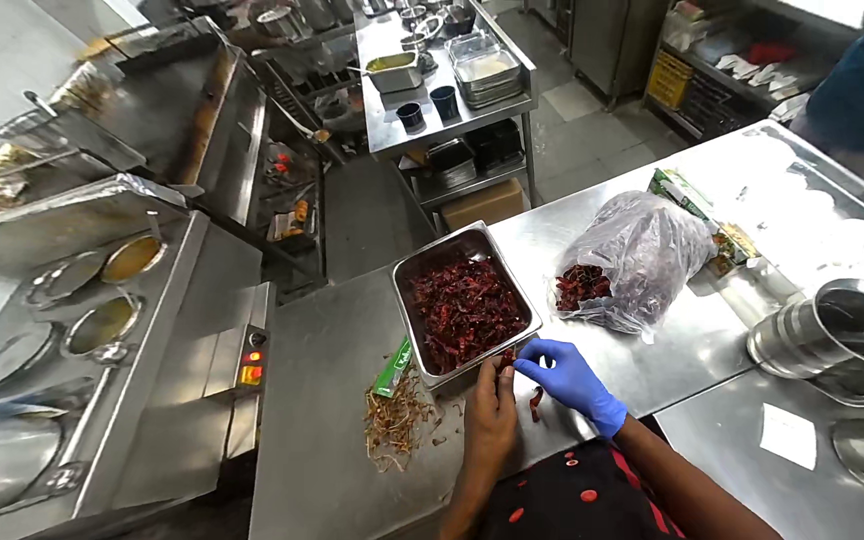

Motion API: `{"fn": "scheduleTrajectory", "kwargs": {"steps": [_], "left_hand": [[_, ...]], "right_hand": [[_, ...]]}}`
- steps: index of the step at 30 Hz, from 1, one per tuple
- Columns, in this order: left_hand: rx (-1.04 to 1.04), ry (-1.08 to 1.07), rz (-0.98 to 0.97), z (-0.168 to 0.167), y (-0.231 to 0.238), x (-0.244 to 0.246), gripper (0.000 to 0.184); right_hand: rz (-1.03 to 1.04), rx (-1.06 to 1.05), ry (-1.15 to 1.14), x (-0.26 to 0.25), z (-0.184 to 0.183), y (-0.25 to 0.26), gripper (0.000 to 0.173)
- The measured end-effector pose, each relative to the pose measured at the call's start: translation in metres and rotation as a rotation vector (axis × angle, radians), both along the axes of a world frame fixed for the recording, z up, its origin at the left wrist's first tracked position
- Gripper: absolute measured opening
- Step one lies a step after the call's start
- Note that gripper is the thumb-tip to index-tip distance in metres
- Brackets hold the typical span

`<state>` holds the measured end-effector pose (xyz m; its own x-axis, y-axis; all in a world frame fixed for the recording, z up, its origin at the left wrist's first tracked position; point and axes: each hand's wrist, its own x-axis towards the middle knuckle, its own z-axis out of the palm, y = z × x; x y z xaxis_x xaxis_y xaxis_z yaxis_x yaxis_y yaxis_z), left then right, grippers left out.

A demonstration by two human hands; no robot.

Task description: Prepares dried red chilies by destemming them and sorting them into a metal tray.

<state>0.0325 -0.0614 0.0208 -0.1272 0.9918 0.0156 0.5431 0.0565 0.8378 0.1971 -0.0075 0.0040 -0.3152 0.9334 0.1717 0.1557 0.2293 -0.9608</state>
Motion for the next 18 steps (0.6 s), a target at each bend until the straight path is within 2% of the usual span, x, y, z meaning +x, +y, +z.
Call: {"fn": "scheduleTrajectory", "kwargs": {"steps": [2,3,5,7,9,10,11,12,13,14,16,17,18], "left_hand": [[-0.005,0.015,-0.063,0.0,0.006,-0.006,0.023],[-0.004,-0.003,-0.103,0.0,0.009,-0.007,0.022],[-0.004,-0.102,-0.147,0.0,0.017,-0.006,0.02],[-0.039,-0.355,-0.146,0.003,0.025,-0.004,0.018],[-0.145,-0.814,-0.08,0.004,0.034,0.001,0.012],[-0.243,-1.071,-0.039,0.003,0.037,0.003,0.01],[-0.33,-1.251,0.007,0.004,0.04,0.005,0.013],[-0.353,-1.283,0.033,0.007,0.041,0.006,0.015],[-0.299,-1.15,0.038,0.01,0.043,0.008,0.015],[-0.17,-0.85,0.019,0.013,0.043,0.008,0.013],[0.145,-0.087,-0.033,0.01,0.04,0.008,0.014],[0.21,0.032,-0.048,0.007,0.04,0.007,0.016],[0.154,-0.095,-0.088,0.006,0.041,0.004,0.015]], "right_hand": [[0.132,-0.244,0.083,0.008,0.004,0.008,0.033],[0.155,-0.299,0.104,0.008,0.005,0.013,0.037],[0.134,-0.319,0.151,0.003,0.003,0.021,0.042],[0.077,-0.256,0.222,-0.005,0.001,0.021,0.042],[-0.087,0.008,0.122,-0.016,0.0,0.021,0.038],[-0.207,0.264,-0.021,-0.021,-0.002,0.021,0.033],[-0.296,0.536,-0.184,-0.022,-0.005,0.023,0.027],[-0.336,0.743,-0.329,-0.02,-0.007,0.026,0.022],[-0.353,0.881,-0.436,-0.018,-0.009,0.029,0.019],[-0.362,0.962,-0.497,-0.016,-0.014,0.031,0.019],[-0.377,0.978,-0.486,-0.018,-0.026,0.032,0.019],[-0.39,0.917,-0.423,-0.021,-0.031,0.03,0.021],[-0.397,0.79,-0.302,-0.025,-0.035,0.027,0.025]]}}
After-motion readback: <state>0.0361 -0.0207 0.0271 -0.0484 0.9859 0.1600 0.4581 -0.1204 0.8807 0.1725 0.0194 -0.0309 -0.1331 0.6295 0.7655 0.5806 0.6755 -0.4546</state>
